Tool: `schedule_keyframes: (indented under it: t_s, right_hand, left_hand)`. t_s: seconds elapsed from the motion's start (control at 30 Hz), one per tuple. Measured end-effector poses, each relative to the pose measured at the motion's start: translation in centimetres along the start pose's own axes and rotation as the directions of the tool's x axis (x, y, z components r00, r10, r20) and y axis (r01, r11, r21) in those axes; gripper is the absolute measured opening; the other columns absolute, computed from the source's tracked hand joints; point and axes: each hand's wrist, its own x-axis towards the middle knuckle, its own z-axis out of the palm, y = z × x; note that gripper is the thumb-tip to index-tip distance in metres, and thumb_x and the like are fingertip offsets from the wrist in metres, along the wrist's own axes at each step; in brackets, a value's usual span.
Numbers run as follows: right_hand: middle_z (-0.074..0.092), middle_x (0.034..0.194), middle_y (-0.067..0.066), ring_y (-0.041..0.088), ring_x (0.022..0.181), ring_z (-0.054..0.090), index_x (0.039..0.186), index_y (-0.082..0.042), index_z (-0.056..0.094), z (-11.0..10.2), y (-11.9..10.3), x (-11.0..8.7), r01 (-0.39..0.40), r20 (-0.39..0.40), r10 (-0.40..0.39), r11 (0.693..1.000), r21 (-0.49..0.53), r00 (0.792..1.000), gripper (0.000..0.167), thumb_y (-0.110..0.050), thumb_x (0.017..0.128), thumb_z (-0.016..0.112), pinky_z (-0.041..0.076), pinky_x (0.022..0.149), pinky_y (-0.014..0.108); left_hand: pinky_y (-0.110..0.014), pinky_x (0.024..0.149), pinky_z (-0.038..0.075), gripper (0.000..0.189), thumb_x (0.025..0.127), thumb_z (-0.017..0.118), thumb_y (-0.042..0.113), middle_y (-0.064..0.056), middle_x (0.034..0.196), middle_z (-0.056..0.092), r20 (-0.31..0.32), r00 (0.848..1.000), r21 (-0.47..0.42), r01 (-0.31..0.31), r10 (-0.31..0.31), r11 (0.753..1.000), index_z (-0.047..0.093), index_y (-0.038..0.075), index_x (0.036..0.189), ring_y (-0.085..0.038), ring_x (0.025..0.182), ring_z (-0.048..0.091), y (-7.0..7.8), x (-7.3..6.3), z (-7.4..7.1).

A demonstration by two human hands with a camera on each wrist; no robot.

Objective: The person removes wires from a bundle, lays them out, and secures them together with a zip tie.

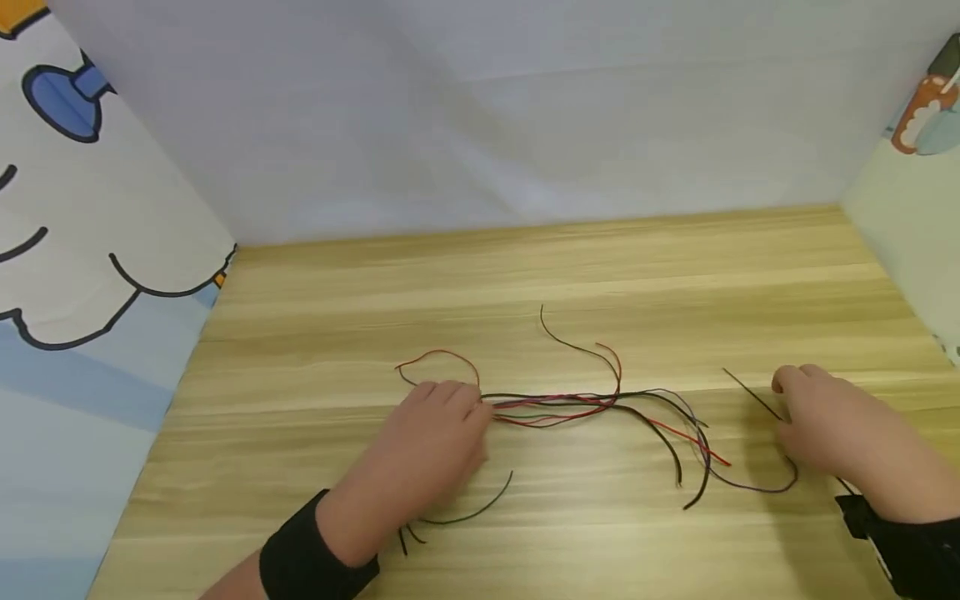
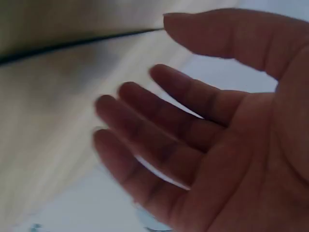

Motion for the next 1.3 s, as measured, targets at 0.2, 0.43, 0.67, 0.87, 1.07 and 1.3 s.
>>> schedule_keyframes:
  t_s: [0.2, 0.43, 0.67, 0.87, 1.07, 1.3]
  right_hand:
    - [0.048, 0.074, 0.011, 0.022, 0.062, 0.043, 0.088, 0.001, 0.047, 2.4, 1.7, 0.0, -0.067, -0.015, 0.068, 0.992, 0.105, 0.998, 0.032, -0.009, 0.074, 0.073, 0.035, 0.055, 0.034]
    - [0.036, 0.063, 0.002, 0.016, 0.054, 0.035, 0.085, -0.005, 0.041, 3.4, 1.9, -0.6, -0.056, -0.016, 0.059, 0.987, 0.153, 0.998, 0.024, -0.004, 0.077, 0.064, 0.027, 0.050, 0.029]
    - [0.050, 0.072, -0.002, 0.006, 0.052, 0.043, 0.109, -0.012, 0.057, -0.8, -2.2, -1.4, 0.109, -0.276, -0.029, 0.954, 0.279, 0.961, 0.024, -0.003, 0.087, 0.058, 0.033, 0.048, 0.023]
    - [0.064, 0.082, 0.007, 0.014, 0.070, 0.064, 0.112, -0.008, 0.063, -2.6, -8.0, -2.4, 0.323, -0.390, -0.051, 0.661, 0.677, 0.920, 0.020, -0.003, 0.093, 0.059, 0.052, 0.060, 0.025]
    - [0.062, 0.083, 0.011, 0.022, 0.073, 0.063, 0.113, 0.001, 0.059, -0.2, -12.4, -1.3, 0.296, -0.262, -0.164, 0.243, 0.924, 0.951, 0.021, -0.004, 0.093, 0.058, 0.054, 0.066, 0.033]
    - [0.059, 0.092, 0.014, 0.022, 0.076, 0.063, 0.121, -0.002, 0.058, 2.2, -14.9, -1.5, 0.355, -0.250, -0.338, 0.299, 0.886, 0.907, 0.027, 0.001, 0.096, 0.049, 0.054, 0.067, 0.032]
  left_hand:
    - [-0.037, 0.093, 0.039, 0.022, 0.085, 0.066, 0.037, 0.003, 0.097, 0.049, -0.002, 0.994, -0.070, -0.110, 0.111, 0.991, 0.056, 0.019, 0.092, -0.018, 0.102, 0.049, 0.7, -1.7, 0.0]
    - [-0.036, 0.089, 0.040, 0.019, 0.083, 0.069, 0.031, 0.005, 0.096, 0.049, -0.030, 0.991, -0.127, -0.136, 0.133, 0.983, 0.056, 0.020, 0.092, -0.016, 0.094, 0.049, 1.1, -1.9, 0.4]
    - [-0.033, 0.089, 0.042, 0.022, 0.086, 0.066, 0.035, 0.007, 0.096, 0.051, -0.076, 0.984, -0.128, -0.171, 0.163, 0.977, 0.058, 0.019, 0.099, -0.014, 0.091, 0.051, 2.4, -1.2, 0.4]
    - [-0.024, 0.082, 0.042, 0.035, 0.089, 0.062, 0.018, 0.008, 0.096, 0.055, -0.282, 0.919, -0.157, -0.326, 0.274, 0.932, 0.054, 0.017, 0.124, -0.008, 0.086, 0.051, 5.1, 0.6, -0.2]
    - [-0.021, 0.083, 0.040, 0.035, 0.098, 0.046, 0.030, 0.010, 0.095, 0.056, -0.519, 0.742, -0.096, -0.543, 0.423, 0.835, 0.053, 0.016, 0.129, -0.004, 0.087, 0.051, 6.4, 0.7, -1.0]
    - [-0.020, 0.077, 0.038, 0.019, 0.097, 0.046, 0.026, 0.012, 0.089, 0.056, -0.574, 0.662, -0.041, -0.611, 0.482, 0.790, 0.064, 0.019, 0.097, -0.004, 0.084, 0.051, 6.1, -1.3, -2.4]
